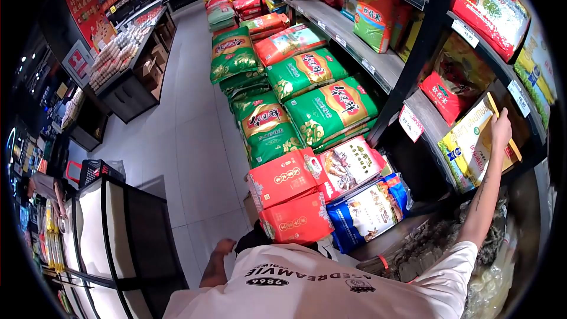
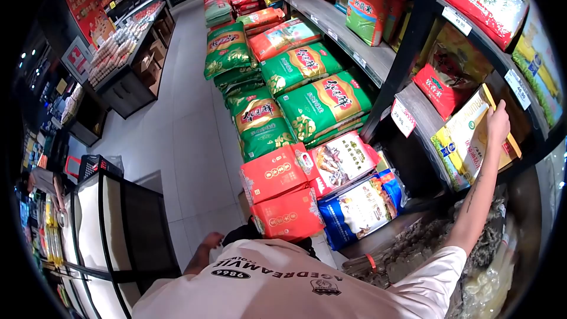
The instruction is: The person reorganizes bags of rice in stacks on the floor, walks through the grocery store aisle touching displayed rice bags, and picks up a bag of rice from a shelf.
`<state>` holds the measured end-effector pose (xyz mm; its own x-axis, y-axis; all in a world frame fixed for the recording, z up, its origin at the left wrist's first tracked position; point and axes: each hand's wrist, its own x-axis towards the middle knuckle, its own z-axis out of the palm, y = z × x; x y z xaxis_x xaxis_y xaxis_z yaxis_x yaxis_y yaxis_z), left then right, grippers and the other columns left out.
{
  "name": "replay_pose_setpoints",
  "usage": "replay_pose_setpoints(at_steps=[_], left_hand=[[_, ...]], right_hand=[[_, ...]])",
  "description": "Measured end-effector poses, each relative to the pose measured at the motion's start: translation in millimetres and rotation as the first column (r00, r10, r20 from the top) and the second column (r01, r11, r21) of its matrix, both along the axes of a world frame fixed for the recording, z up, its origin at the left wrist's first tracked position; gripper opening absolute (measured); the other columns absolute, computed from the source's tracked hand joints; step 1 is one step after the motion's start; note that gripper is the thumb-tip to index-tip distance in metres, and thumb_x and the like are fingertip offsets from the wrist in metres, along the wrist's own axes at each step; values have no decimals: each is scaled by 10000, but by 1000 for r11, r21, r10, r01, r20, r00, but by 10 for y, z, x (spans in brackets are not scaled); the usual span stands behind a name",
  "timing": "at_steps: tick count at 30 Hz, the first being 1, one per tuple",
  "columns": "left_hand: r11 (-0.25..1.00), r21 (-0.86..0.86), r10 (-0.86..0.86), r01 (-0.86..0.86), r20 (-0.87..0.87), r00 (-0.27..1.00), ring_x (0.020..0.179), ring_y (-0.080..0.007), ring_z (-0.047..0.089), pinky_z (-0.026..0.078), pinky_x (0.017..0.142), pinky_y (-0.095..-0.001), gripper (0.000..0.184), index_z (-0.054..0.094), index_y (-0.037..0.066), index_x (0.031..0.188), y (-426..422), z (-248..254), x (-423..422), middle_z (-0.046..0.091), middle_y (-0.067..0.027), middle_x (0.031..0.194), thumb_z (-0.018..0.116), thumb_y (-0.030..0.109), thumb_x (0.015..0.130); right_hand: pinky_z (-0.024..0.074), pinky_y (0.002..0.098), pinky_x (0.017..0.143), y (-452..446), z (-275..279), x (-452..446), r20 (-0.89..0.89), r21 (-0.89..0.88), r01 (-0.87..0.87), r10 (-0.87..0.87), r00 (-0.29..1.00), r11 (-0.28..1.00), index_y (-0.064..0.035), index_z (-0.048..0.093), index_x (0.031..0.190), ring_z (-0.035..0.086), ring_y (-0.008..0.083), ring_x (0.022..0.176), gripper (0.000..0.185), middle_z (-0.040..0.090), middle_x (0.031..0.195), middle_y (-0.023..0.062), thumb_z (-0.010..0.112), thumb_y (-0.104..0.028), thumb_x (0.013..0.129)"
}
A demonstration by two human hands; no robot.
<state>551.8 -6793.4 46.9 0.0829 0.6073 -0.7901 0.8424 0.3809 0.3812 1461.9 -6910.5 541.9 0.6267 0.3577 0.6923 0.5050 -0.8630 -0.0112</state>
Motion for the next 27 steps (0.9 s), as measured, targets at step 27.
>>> replay_pose_setpoints(at_steps=[27], left_hand=[[986, 3, -148, 167, 477, 866, 716, -198, 611, 482, 677, -348, 399, 636, 51, 978, 1739, -505, 638, 644, -107, 849, 532, 403, 823]], right_hand=[[274, 216, 347, 1262, -440, -4347, -887, 377, -322, 439, 146, 868, -64, 540, 851, 388, 54, 406, 53, 452, 559, -30, 515, -102, 878]])
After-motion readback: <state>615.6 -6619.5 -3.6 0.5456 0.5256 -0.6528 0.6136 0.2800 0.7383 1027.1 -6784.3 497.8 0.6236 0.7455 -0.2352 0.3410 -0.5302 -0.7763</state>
